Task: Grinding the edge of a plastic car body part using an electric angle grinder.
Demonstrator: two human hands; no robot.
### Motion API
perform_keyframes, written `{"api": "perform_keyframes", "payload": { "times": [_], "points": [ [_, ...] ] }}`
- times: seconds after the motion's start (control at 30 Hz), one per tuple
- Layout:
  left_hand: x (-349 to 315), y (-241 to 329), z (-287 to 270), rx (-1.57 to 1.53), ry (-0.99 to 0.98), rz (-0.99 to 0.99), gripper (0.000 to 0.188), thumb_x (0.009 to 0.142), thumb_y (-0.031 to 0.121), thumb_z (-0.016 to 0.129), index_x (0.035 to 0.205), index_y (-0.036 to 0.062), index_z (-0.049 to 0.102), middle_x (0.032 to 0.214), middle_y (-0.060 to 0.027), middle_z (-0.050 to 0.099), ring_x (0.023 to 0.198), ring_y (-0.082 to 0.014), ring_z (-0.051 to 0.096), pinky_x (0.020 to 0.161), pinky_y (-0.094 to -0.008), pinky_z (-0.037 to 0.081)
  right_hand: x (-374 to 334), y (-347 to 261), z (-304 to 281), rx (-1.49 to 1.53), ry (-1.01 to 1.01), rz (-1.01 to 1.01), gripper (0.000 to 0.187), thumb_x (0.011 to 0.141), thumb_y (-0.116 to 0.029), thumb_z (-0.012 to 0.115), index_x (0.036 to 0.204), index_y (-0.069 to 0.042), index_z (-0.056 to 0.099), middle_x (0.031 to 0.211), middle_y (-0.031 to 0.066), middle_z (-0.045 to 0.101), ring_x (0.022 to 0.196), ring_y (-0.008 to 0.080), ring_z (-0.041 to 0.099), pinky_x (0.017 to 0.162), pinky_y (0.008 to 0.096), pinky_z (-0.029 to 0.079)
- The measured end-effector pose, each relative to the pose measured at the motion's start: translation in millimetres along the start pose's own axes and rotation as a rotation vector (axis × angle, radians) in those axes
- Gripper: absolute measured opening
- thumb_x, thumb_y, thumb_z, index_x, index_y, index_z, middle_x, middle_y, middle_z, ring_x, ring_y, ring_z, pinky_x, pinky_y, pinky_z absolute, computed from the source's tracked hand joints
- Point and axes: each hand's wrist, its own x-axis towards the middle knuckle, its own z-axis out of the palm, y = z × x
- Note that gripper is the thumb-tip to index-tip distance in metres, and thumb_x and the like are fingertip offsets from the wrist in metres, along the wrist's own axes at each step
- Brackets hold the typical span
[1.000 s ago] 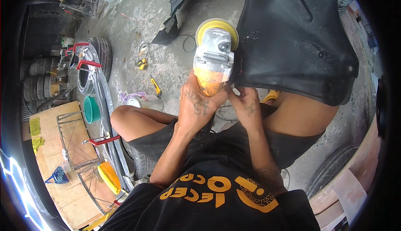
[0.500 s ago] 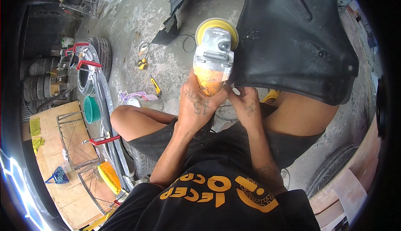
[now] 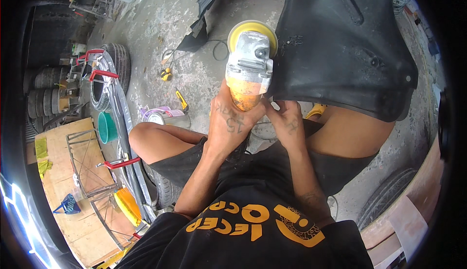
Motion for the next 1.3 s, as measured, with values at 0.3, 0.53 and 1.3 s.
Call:
{"api": "perform_keyframes", "payload": {
  "times": [0.3,0.53,1.3],
  "points": [
    [-0.4,2.1,-0.2,-0.009,-0.002,0.012,0.046,0.080,0.011,0.075,0.119,-0.0051,0.058,0.099,-0.0206,0.074,0.091,-0.0262,0.074,0.080,-0.0372,0.056,0.6,8.3,-1.8,-0.021,-0.001,-0.047,0.032,0.095,0.000,0.066,0.126,0.003,0.058,0.119,0.0094,0.065,0.115,0.0187,0.063,0.087,0.0310,0.052],
    [-0.8,1.4,-1.9,-0.002,-0.001,-0.043,0.045,0.080,0.011,0.076,0.117,-0.0071,0.059,0.099,-0.0208,0.074,0.091,-0.0260,0.074,0.080,-0.0371,0.056,3.2,9.8,-3.3,-0.005,-0.023,-0.025,0.044,0.091,-0.007,0.074,0.129,0.003,0.056,0.126,0.0156,0.064,0.123,0.0265,0.061,0.088,0.0359,0.058],
    [-10.4,-5.4,-3.3,-0.008,0.007,-0.041,0.048,0.078,0.012,0.078,0.116,-0.0077,0.057,0.097,-0.0208,0.074,0.087,-0.0254,0.073,0.079,-0.0367,0.056,3.8,19.1,-1.8,0.023,-0.005,-0.076,0.041,0.090,-0.005,0.073,0.127,0.003,0.057,0.124,0.0166,0.064,0.120,0.0270,0.062,0.088,0.0365,0.058]
  ]
}}
